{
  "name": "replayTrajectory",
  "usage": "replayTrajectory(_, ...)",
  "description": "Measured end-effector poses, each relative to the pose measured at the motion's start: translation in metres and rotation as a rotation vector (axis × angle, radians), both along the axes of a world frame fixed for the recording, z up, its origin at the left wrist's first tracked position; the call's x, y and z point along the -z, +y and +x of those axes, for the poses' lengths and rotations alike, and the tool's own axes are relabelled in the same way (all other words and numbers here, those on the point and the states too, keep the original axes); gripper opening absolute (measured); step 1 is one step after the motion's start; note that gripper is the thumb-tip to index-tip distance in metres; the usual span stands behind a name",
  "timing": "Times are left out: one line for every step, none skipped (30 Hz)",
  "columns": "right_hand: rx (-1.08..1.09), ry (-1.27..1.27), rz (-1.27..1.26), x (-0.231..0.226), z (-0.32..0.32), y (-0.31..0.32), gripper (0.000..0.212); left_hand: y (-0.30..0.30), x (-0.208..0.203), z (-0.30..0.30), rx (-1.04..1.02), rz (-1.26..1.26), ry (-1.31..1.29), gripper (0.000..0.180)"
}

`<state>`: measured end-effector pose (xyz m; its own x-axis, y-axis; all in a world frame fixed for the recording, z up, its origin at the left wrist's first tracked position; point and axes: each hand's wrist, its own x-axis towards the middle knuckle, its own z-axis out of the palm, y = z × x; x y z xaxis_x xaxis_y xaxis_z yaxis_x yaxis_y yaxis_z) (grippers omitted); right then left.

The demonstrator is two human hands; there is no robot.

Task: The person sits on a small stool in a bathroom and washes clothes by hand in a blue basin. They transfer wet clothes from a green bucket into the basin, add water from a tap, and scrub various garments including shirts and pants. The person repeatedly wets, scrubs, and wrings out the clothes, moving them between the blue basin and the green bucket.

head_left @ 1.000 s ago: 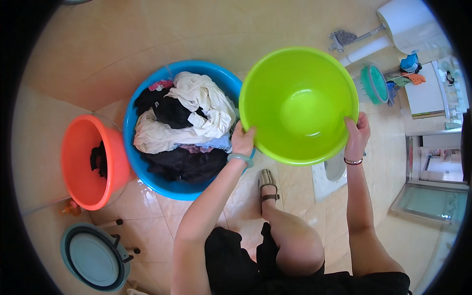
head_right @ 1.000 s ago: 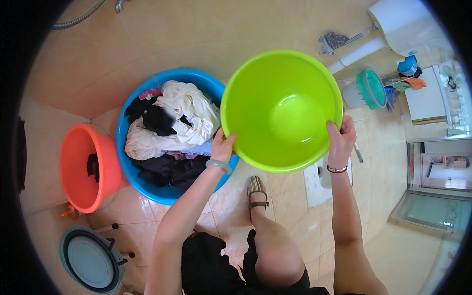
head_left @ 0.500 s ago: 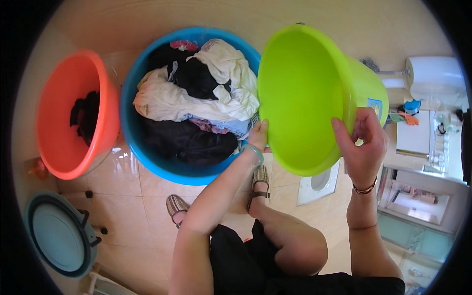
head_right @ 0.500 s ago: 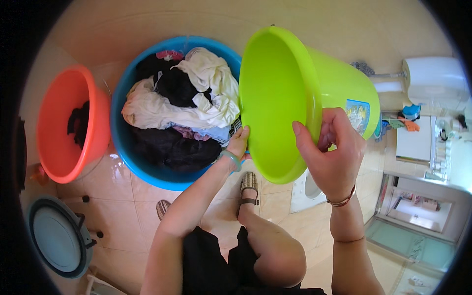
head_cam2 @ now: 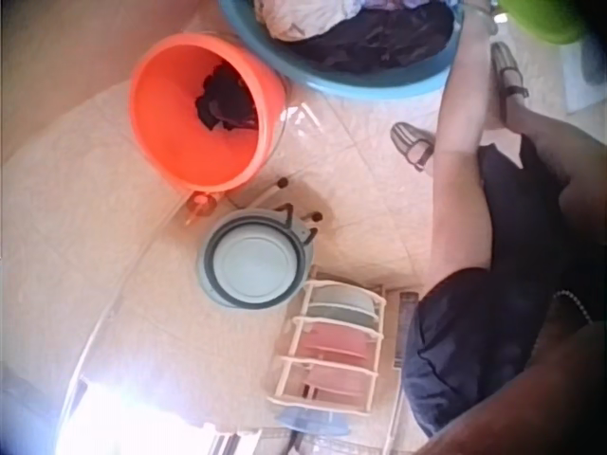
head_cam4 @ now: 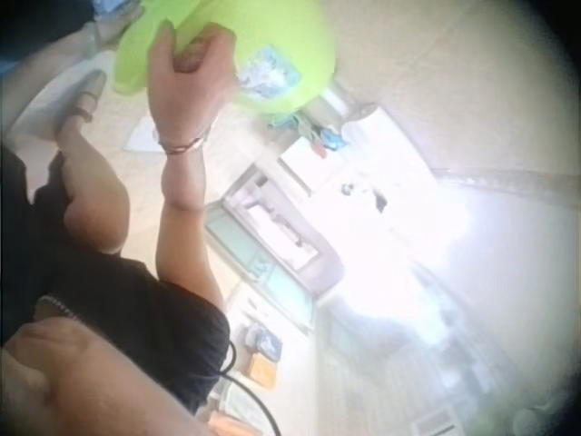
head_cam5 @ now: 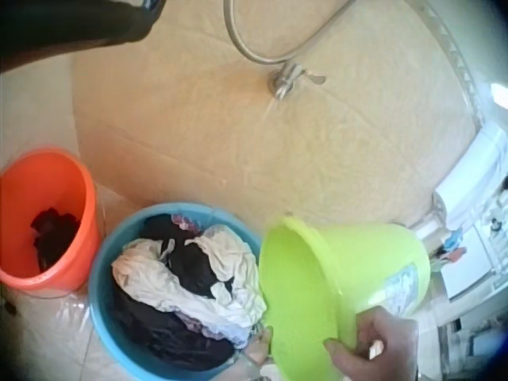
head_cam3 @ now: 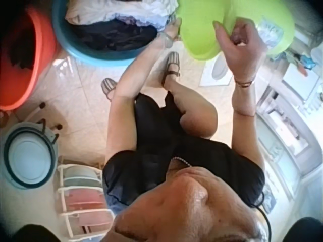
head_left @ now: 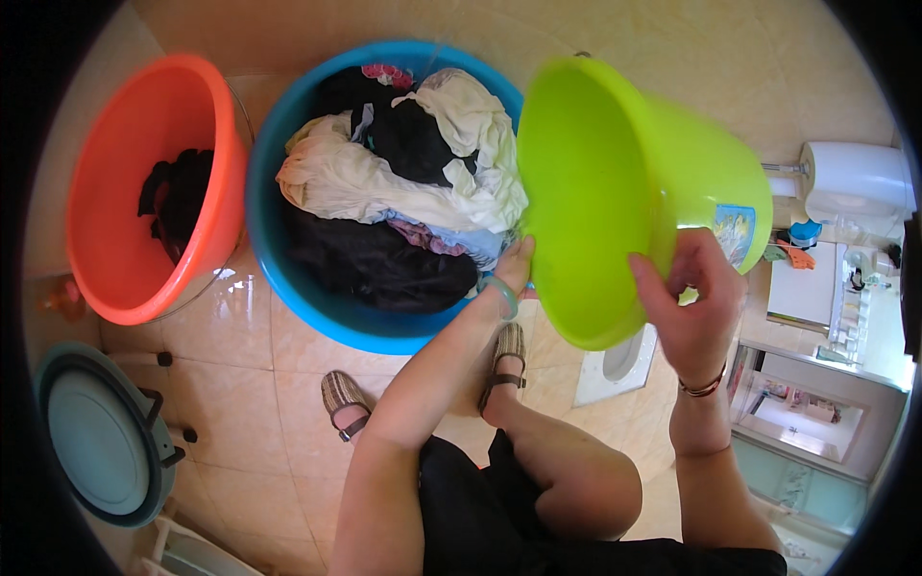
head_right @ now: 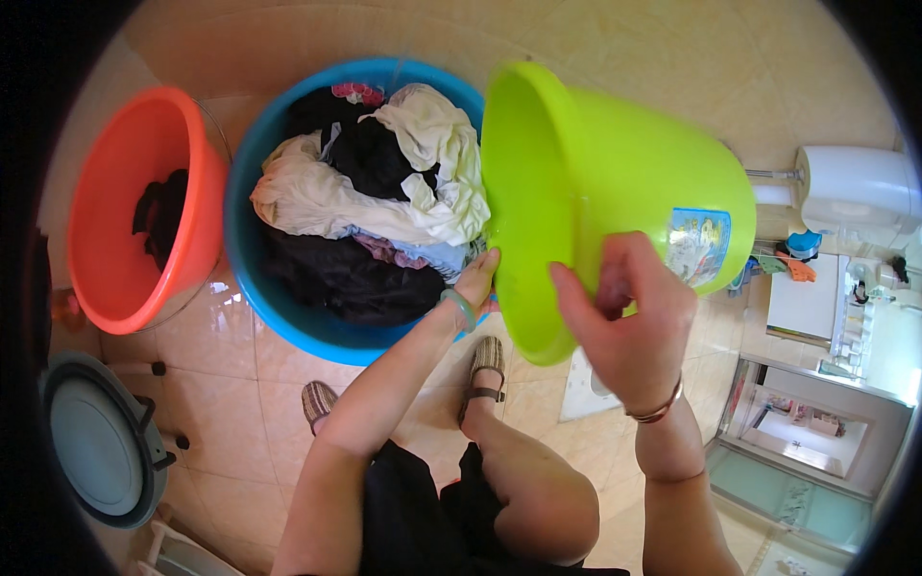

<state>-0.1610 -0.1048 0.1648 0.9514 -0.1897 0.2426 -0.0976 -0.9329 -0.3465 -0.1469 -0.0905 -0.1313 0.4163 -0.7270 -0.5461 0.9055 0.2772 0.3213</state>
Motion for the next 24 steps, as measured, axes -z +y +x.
replayTrajectory(0.051, -0.009, 0.034, 0.0, -0.005, -0.012, 0.025, -0.003, -0.001, -0.002, -0.03, -0.005, -0.017, 0.037)
replayTrajectory(0.122, -0.015, 0.099, -0.002, -0.011, -0.03, 0.023, -0.007, 0.0, -0.002, -0.057, 0.0, -0.051, 0.036)
replayTrajectory(0.198, -0.03, 0.189, -0.002, -0.017, -0.047, 0.022, -0.01, 0.003, -0.002, -0.085, 0.009, -0.085, 0.034)
replayTrajectory(0.231, -0.06, 0.294, 0.0, -0.025, -0.07, 0.02, -0.013, 0.008, -0.003, -0.107, 0.028, -0.131, 0.034)
replayTrajectory(0.275, -0.084, 0.461, 0.002, -0.034, -0.095, 0.02, -0.013, 0.005, -0.001, -0.113, 0.053, -0.157, 0.034)
replayTrajectory(0.281, -0.108, 0.534, 0.003, -0.039, -0.114, 0.021, -0.013, 0.002, 0.0, -0.118, 0.08, -0.184, 0.034)
replayTrajectory(0.347, -0.116, 0.531, 0.005, -0.048, -0.136, 0.019, -0.011, -0.016, 0.006, -0.106, 0.11, -0.194, 0.035)
replayTrajectory(0.409, -0.122, 0.535, 0.011, -0.055, -0.154, 0.017, -0.007, -0.033, 0.011, -0.099, 0.145, -0.205, 0.037)
replayTrajectory(0.473, -0.209, 0.651, 0.018, -0.061, -0.168, 0.014, -0.007, -0.045, 0.015, -0.1, 0.142, -0.241, 0.038)
replayTrajectory(0.535, -0.298, 0.768, 0.028, -0.066, -0.18, 0.012, -0.008, -0.057, 0.021, -0.1, 0.138, -0.277, 0.039)
replayTrajectory(0.595, -0.388, 0.888, 0.04, -0.07, -0.193, 0.011, -0.009, -0.063, 0.026, -0.102, 0.138, -0.315, 0.04)
replayTrajectory(0.625, -0.422, 0.973, 0.052, -0.077, -0.21, 0.01, -0.014, -0.059, 0.034, -0.075, 0.236, -0.531, 0.04)
replayTrajectory(0.655, -0.457, 1.059, 0.065, -0.084, -0.229, 0.012, -0.02, -0.048, 0.045, -0.047, 0.333, -0.747, 0.04)
replayTrajectory(0.686, -0.496, 1.139, 0.081, -0.095, -0.252, 0.014, -0.025, -0.042, 0.053, -0.014, 0.42, -0.965, 0.041)
replayTrajectory(0.727, -0.512, 1.253, 0.1, -0.119, -0.282, 0.025, -0.027, -0.057, 0.057, -0.035, 0.412, -0.91, 0.041)
replayTrajectory(0.747, -0.512, 1.327, 0.118, -0.121, -0.284, 0.029, -0.023, -0.05, 0.063, -0.087, 0.388, -0.873, 0.04)
replayTrajectory(0.779, -0.518, 1.39, 0.133, -0.126, -0.284, 0.032, -0.016, -0.061, 0.065, -0.095, 0.331, -0.778, 0.039)
replayTrajectory(0.806, -0.523, 1.453, 0.146, -0.131, -0.282, 0.035, -0.008, -0.073, 0.068, -0.105, 0.277, -0.682, 0.037)
replayTrajectory(0.815, -0.549, 1.481, 0.157, -0.137, -0.28, 0.037, -0.003, -0.068, 0.07, -0.06, 0.283, -0.714, 0.037)
replayTrajectory(0.82, -0.568, 1.518, 0.169, -0.138, -0.274, 0.04, 0.005, -0.061, 0.073, -0.019, 0.298, -0.748, 0.036)
replayTrajectory(0.824, -0.588, 1.554, 0.178, -0.14, -0.267, 0.042, 0.009, -0.056, 0.073, 0.022, 0.312, -0.78, 0.035)
replayTrajectory(0.821, -0.62, 1.564, 0.185, -0.141, -0.262, 0.043, 0.008, -0.053, 0.069, -0.059, 0.27, -0.805, 0.035)
replayTrajectory(0.815, -0.637, 1.593, 0.195, -0.134, -0.247, 0.044, 0.015, -0.047, 0.065, -0.144, 0.249, -0.831, 0.035)
replayTrajectory(0.813, -0.665, 1.6, 0.197, -0.132, -0.239, 0.045, 0.015, -0.048, 0.06, -0.226, 0.204, -0.85, 0.035)
